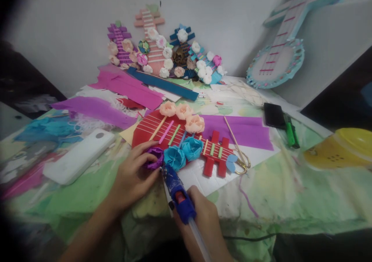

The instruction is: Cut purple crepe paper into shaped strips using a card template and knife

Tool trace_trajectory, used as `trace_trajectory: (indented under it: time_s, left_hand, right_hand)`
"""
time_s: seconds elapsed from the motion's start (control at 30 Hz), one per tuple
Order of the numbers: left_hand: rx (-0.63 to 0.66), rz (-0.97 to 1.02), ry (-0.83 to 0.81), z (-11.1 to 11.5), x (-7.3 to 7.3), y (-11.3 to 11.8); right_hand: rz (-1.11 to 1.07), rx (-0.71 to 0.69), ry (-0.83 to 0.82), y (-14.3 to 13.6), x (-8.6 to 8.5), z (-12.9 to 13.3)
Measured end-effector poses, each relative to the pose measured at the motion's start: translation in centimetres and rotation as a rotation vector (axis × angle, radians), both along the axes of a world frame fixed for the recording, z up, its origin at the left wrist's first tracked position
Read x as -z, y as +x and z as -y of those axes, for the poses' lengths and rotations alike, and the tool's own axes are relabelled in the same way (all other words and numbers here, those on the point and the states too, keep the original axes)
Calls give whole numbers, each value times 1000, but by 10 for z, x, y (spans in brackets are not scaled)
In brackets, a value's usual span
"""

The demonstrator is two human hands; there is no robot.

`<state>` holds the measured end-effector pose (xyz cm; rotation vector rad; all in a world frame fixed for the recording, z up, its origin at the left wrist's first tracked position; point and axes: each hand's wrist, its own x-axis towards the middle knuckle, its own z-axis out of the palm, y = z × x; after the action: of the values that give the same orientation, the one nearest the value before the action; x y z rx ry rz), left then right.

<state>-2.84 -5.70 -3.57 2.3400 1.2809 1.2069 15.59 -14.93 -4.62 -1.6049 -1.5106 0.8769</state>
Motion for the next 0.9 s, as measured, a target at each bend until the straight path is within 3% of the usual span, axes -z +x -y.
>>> trace_trajectory:
  time_s: [0.9]
  left_hand:
    - [4, -2, -9, 3, -1, 0]
  right_hand:
    - [80, -2, 29, 3, -8, 1]
